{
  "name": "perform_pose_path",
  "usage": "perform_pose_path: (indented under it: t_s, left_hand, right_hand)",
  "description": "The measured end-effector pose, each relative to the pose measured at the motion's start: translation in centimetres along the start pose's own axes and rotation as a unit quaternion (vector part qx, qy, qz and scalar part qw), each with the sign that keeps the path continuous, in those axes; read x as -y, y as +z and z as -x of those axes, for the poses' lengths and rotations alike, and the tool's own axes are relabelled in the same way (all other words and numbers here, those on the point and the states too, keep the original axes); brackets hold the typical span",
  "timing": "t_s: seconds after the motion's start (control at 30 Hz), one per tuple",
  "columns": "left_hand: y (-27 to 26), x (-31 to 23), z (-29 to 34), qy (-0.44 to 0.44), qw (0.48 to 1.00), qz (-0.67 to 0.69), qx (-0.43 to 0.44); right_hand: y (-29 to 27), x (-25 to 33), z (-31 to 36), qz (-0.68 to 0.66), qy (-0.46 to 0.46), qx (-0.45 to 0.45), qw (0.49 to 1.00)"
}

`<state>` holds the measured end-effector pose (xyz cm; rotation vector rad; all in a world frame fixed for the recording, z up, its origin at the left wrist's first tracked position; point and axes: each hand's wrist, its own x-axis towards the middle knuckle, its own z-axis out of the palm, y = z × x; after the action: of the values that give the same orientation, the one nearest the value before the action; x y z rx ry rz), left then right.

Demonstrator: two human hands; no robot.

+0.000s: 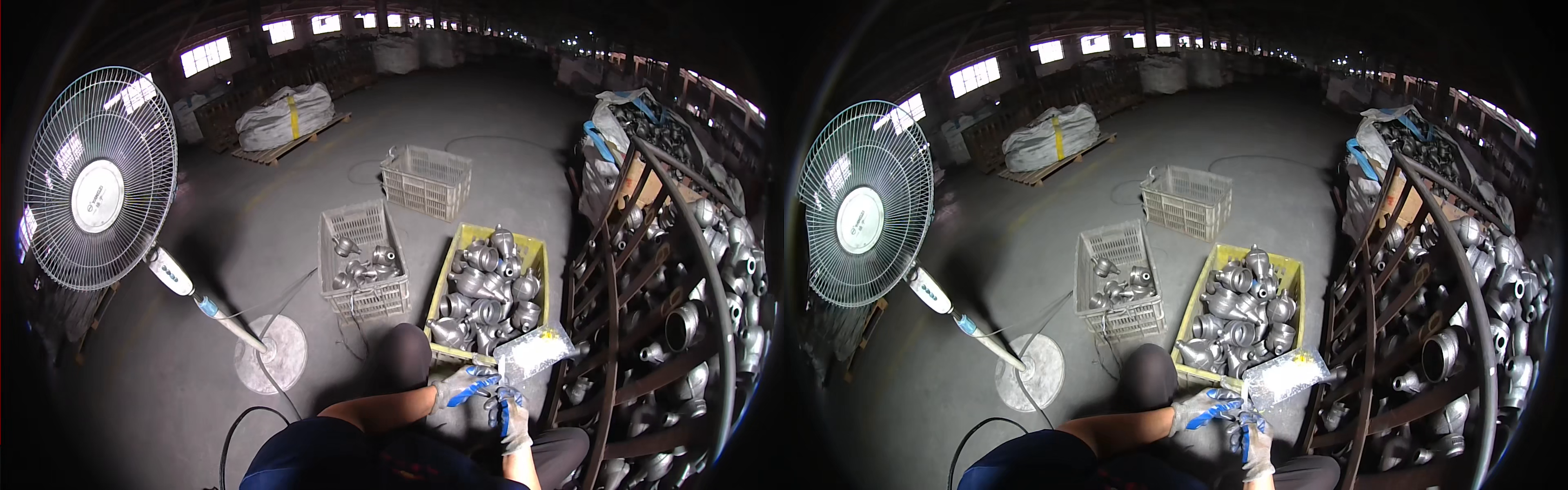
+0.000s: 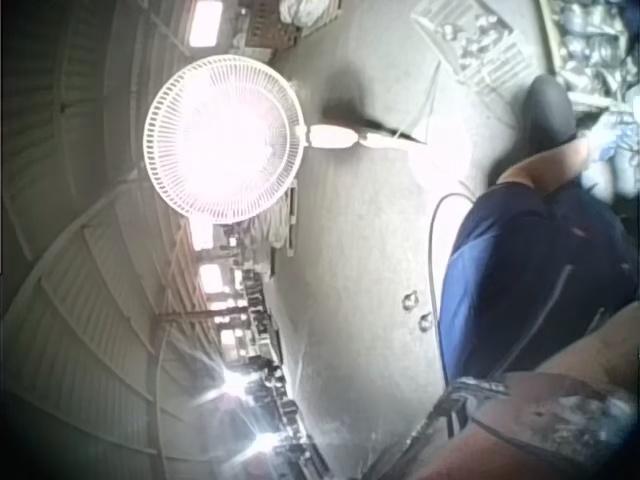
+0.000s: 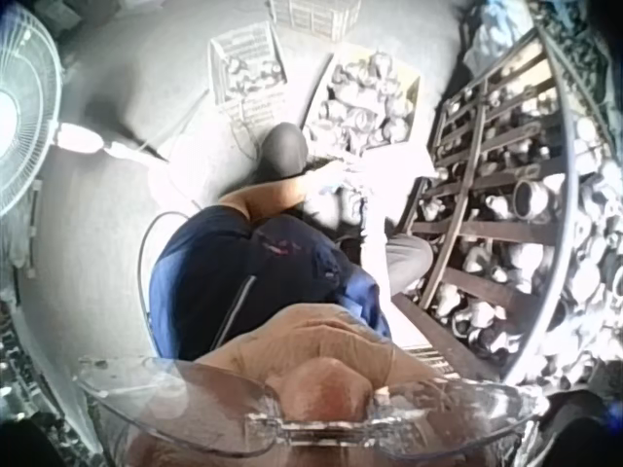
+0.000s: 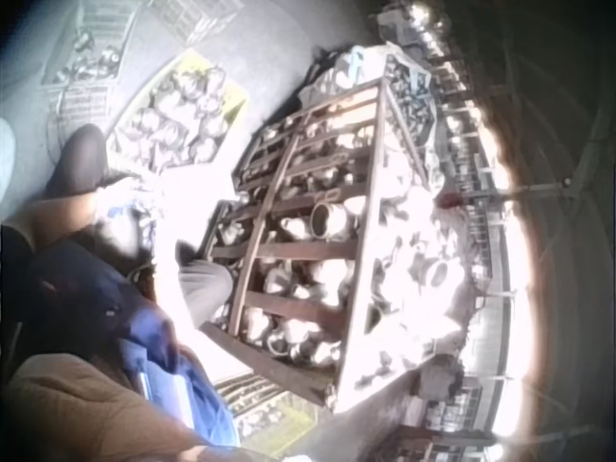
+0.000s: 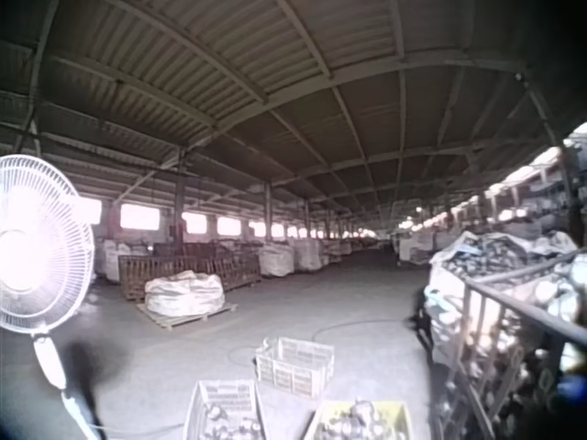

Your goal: Cleaning and deburring metal casting parts using a small scraper tool.

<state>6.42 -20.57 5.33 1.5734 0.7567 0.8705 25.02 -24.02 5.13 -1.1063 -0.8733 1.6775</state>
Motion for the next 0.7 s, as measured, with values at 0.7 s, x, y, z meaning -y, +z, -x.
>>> perform_pose_path:
  t_s: [0.7]
  left_hand:
    - [-11.0,-7.8,-5.9,-0.121,0.834,0.341,-0.417]
  right_hand:
    - [0.0,-0.7,8.0,0.017,0.091,-0.02,0.996]
